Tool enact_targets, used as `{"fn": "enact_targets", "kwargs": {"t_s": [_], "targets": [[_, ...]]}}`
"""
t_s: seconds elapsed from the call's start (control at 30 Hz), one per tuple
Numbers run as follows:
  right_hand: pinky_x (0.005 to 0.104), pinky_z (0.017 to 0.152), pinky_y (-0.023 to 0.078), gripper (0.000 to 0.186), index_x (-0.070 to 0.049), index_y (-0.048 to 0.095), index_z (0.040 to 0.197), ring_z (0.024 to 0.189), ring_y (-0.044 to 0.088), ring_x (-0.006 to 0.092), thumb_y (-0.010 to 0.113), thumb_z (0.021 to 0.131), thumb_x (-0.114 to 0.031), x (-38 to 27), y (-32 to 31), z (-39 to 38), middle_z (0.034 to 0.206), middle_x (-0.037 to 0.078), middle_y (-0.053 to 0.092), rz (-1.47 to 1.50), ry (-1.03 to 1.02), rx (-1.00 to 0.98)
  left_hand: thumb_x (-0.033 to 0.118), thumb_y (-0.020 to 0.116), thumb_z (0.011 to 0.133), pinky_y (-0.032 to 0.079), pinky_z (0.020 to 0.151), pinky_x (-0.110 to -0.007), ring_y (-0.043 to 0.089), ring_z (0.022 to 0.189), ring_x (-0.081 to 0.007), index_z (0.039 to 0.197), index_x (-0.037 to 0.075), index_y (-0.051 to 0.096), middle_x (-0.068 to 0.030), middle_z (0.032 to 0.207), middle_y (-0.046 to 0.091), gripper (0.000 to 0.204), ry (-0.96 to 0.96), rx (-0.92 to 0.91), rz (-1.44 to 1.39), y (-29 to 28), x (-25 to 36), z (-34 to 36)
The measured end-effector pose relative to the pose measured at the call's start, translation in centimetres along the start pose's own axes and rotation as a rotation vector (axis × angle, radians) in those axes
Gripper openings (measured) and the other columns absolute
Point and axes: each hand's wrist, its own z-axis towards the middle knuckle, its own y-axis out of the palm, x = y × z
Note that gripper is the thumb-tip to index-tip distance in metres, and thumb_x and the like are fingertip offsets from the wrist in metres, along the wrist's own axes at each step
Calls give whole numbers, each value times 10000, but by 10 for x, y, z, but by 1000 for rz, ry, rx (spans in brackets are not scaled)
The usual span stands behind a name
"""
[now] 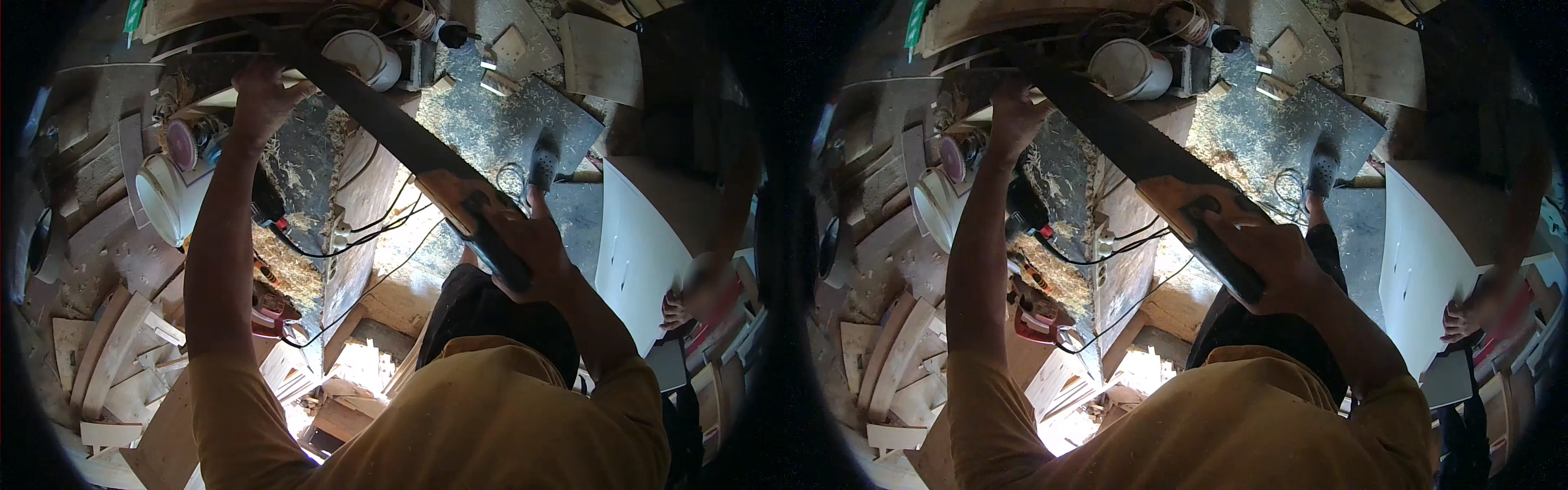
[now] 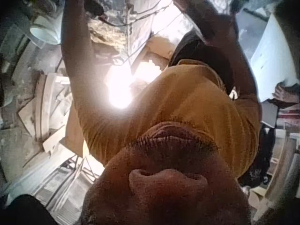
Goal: Marking, sawing, and planing a piece of wood in a workshop.
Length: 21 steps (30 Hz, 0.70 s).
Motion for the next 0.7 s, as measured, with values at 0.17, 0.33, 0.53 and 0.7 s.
{"fn": "enact_targets", "kwargs": {"t_s": [0.17, 0.33, 0.53, 0.7], "targets": [[324, 607, 516, 823, -18, 374, 1354, 721, 655, 293, 708, 603, -61, 20, 5, 29, 1063, 181, 608, 126, 91, -25, 418, 740, 646, 445, 656, -378, 586, 785, -255, 914, 133, 665, -47, 819, 623, 399, 149, 72, 101, 5, 6, 7], [344, 602, 512, 799, -22, 408, 1327, 722, 652, 310, 698, 584, -64, 2, -8, 6, 1107, 179, 597, -2, 11, -54, 463, 714, 663, 422, 688, -389, 583, 826, -243, 919, 126, 658, -41, 839, 623, 427, -28, -5, 24, 6, -5, -3], [338, 691, 509, 743, -32, 458, 1288, 787, 662, 281, 670, 579, -94, 27, 18, 37, 1084, 175, 611, 120, 53, 66, 428, 750, 634, 393, 736, -394, 575, 860, -232, 891, 123, 658, -25, 850, 625, 409, 74, 15, 233, 5, 3, -5], [284, 679, 514, 675, -90, 471, 1308, 679, 644, 177, 611, 650, -22, 24, -1, 45, 830, 128, 656, 196, 269, 143, 364, 772, 629, 378, 767, -387, 571, 850, -228, 875, 132, 652, 4, 862, 626, 359, 10, 128, 136, -1, 15, -12]]}}
